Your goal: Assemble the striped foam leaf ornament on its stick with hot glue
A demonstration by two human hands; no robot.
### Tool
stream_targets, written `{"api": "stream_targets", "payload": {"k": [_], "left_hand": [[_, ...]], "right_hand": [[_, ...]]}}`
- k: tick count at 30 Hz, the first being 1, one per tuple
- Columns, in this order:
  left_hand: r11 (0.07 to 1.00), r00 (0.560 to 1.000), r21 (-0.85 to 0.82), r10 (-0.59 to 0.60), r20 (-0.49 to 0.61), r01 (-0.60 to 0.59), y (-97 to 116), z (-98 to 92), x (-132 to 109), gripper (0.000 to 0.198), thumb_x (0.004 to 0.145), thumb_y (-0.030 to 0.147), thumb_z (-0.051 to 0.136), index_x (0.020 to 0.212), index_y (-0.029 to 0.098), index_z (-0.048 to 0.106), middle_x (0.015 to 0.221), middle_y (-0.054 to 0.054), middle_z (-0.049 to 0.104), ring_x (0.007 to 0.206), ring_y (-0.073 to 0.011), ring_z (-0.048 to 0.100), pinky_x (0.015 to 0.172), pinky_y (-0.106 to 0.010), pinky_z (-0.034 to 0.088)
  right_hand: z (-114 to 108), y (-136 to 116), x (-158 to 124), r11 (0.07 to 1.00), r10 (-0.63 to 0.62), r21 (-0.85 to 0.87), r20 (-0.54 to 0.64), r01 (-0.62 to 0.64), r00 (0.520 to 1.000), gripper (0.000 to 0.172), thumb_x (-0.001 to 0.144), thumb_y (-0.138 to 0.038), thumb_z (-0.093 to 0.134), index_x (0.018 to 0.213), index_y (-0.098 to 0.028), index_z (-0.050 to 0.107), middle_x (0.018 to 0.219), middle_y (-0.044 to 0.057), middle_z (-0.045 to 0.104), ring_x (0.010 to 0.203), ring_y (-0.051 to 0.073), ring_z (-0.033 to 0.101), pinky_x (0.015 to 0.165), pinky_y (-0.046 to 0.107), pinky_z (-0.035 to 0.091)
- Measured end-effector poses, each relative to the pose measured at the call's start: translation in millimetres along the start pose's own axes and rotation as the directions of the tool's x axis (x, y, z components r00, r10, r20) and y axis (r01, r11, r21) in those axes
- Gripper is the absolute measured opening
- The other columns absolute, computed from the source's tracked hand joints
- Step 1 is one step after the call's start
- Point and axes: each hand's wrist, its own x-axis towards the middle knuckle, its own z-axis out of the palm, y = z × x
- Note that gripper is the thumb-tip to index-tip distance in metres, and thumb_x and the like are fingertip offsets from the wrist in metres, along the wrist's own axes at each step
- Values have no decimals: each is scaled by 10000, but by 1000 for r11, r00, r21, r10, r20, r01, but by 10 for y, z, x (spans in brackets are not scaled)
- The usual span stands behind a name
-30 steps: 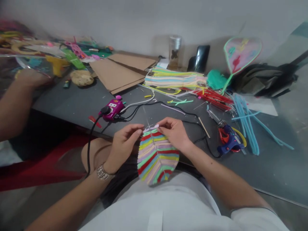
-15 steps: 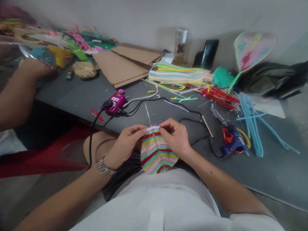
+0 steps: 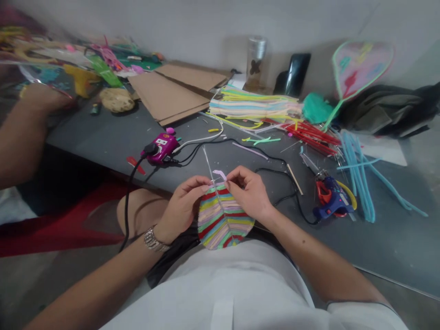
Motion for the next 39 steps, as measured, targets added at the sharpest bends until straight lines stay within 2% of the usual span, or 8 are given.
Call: {"api": "stream_targets", "payload": {"k": [3, 9, 15, 20, 27, 35, 39], "left_hand": [[1000, 999, 3, 17, 34, -17, 9, -11, -8, 225, 718, 309, 838, 840, 180, 699, 786, 15, 660, 708, -120, 567, 671, -229, 464], [985, 996, 158, 55, 74, -67, 96, -59, -18, 250, 721, 338, 847, 806, 159, 695, 765, -2, 655, 699, -123, 560, 652, -231, 454], [961, 990, 258, 65, 124, -96, 155, -96, 13, 212, 746, 332, 795, 788, 152, 693, 721, -3, 622, 668, -118, 520, 627, -231, 420], [966, 984, 248, 24, 179, -69, 185, -95, 22, 233, 756, 353, 782, 772, 159, 655, 702, 13, 581, 643, -107, 484, 605, -223, 399], [996, 996, 90, 8, 84, -15, 112, -41, -54, 290, 722, 349, 848, 877, 173, 677, 803, 3, 652, 713, -128, 573, 666, -235, 476], [999, 999, 11, -32, -6, 32, 35, 9, -63, 282, 720, 363, 862, 806, 164, 682, 754, 9, 669, 671, -117, 570, 648, -233, 473], [1000, 1000, 21, -9, -26, 9, 20, 22, -55, 256, 717, 339, 851, 790, 166, 678, 746, 17, 657, 675, -112, 564, 651, -227, 469]], "right_hand": [[3, -12, 21, 999, 23, 40, 50, -25, 998, 297, 738, -439, 841, 789, -212, 656, 703, -12, 658, 639, 126, 555, 613, 257, 459], [26, 3, 27, 999, 3, 38, 77, -6, 997, 395, 758, -560, 835, 820, -204, 673, 747, 6, 676, 684, 138, 587, 653, 271, 490], [34, -1, 31, 1000, 4, 29, 101, -7, 995, 394, 767, -554, 836, 811, -200, 667, 743, 1, 655, 688, 134, 572, 669, 270, 482], [41, -11, 19, 1000, -6, 17, 107, 4, 994, 368, 777, -532, 831, 817, -202, 673, 767, 8, 676, 717, 144, 594, 688, 276, 493], [38, -41, 6, 1000, -23, -12, 62, 23, 998, 277, 814, -453, 802, 827, -203, 683, 756, 9, 687, 707, 147, 609, 663, 271, 488], [33, -6, 0, 1000, -30, -3, 67, 30, 997, 222, 824, -405, 783, 856, -199, 706, 770, 15, 714, 716, 151, 636, 671, 276, 504], [47, 31, 13, 1000, -8, -23, 49, 9, 999, 206, 803, -386, 783, 852, -197, 715, 768, 16, 725, 708, 151, 640, 674, 280, 508]]}}
